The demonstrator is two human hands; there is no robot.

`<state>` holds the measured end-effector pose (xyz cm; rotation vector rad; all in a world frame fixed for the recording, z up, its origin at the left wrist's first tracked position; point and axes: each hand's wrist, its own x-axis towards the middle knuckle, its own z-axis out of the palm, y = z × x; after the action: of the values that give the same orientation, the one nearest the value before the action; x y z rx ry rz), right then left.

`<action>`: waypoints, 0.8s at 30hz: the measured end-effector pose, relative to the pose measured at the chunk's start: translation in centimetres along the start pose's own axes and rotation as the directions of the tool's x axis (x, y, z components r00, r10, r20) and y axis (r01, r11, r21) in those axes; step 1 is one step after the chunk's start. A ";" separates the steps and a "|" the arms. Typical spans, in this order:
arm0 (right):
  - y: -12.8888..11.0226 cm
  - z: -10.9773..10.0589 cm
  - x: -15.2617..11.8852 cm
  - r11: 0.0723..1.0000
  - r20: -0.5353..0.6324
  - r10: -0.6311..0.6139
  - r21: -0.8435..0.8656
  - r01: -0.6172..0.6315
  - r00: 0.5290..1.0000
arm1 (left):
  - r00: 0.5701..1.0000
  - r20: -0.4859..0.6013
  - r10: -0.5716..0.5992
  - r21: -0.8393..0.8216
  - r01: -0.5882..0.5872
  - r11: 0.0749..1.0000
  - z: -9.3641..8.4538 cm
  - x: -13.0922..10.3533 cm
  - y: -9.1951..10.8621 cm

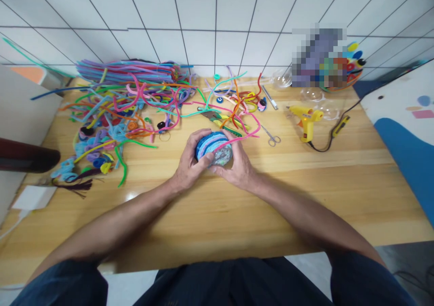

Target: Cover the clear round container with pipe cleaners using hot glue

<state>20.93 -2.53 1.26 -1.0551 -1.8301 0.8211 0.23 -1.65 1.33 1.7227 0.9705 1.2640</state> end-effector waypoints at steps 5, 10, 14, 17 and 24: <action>0.0 -0.1 -0.2 0.994 0.000 -0.055 -0.093 0.055 0.998 | 1.000 0.007 -0.001 -0.016 0.001 1.000 -0.3 0.0 -0.6; 0.0 0.0 -0.1 0.987 0.010 -0.088 -0.136 0.088 0.996 | 0.999 -0.013 0.037 0.027 -0.036 0.999 -0.3 0.0 -0.7; 0.1 0.0 0.0 0.986 0.004 -0.109 -0.123 0.108 0.994 | 0.996 -0.022 0.091 0.091 -0.088 0.992 -0.3 0.1 -0.4; 0.2 0.1 -0.1 0.987 0.000 -0.121 -0.107 0.120 0.993 | 0.992 -0.027 0.126 0.144 -0.121 0.982 -0.2 0.2 -0.3; 0.1 0.0 0.0 0.989 0.012 -0.075 -0.129 0.076 0.997 | 0.991 -0.026 0.129 0.115 -0.125 0.985 -0.3 0.0 -0.6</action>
<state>20.93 -2.46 1.13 -1.0581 -1.9379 0.6695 -0.11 -1.41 0.87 1.8819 0.9812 1.3451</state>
